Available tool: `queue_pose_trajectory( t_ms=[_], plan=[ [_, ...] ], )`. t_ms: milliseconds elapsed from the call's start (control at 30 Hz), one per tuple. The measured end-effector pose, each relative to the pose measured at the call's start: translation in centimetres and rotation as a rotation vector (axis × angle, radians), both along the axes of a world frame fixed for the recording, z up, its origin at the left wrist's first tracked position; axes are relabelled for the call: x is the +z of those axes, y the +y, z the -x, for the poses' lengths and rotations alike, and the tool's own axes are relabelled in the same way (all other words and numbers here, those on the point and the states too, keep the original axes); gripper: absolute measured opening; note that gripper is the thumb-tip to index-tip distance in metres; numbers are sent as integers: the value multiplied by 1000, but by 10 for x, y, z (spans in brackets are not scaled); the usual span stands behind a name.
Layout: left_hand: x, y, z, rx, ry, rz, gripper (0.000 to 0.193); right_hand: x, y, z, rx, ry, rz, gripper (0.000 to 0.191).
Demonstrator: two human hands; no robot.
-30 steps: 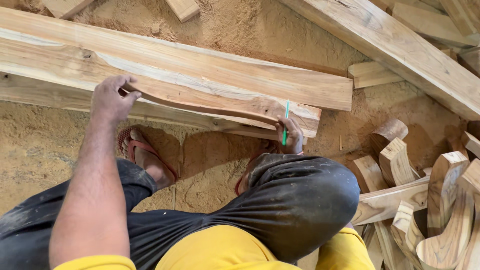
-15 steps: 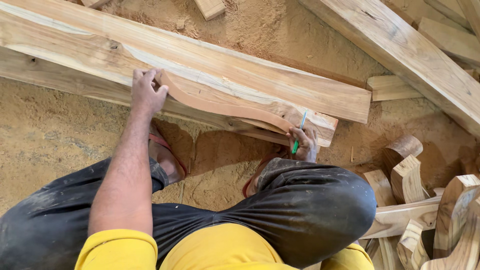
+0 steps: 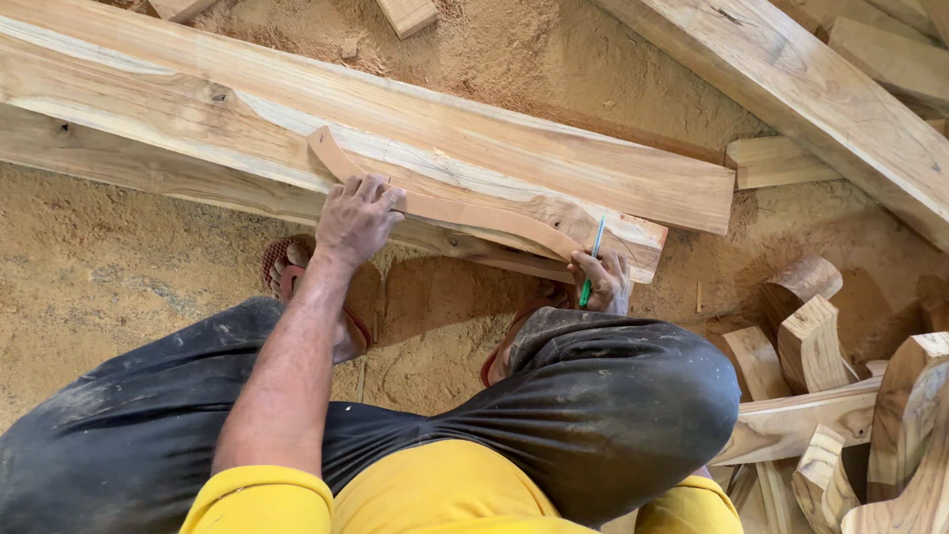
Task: The person sits on the ground and holds a curved wooden template against a long wooden plank, using a green marker to trace the template's shape onto the plank. They reposition the template and the plank several times and continue tracing along the curved edge.
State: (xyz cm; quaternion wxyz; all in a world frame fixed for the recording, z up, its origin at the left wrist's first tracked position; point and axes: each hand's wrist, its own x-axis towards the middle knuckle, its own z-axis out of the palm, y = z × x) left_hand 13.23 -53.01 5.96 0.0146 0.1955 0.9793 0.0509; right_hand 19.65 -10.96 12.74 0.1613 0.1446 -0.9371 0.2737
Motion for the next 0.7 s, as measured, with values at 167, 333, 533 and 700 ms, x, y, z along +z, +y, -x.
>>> queue_pose_trajectory(
  t_ms=[167, 333, 533, 700],
  plan=[
    [-4, 7, 2, -70, 115, 61, 52, 1, 12, -3, 7, -1, -15, 24],
    [-3, 17, 2, -125, 53, 54, 50, -1, 24, -6, -2, 14, -34, 25],
    [-3, 18, -3, -134, 76, -10, 45, -11, 35, -12, -27, 25, -50, 24],
    [-7, 17, -5, -119, 159, -102, 34, -24, 41, -12, -62, 20, -4, 24]
  ],
)
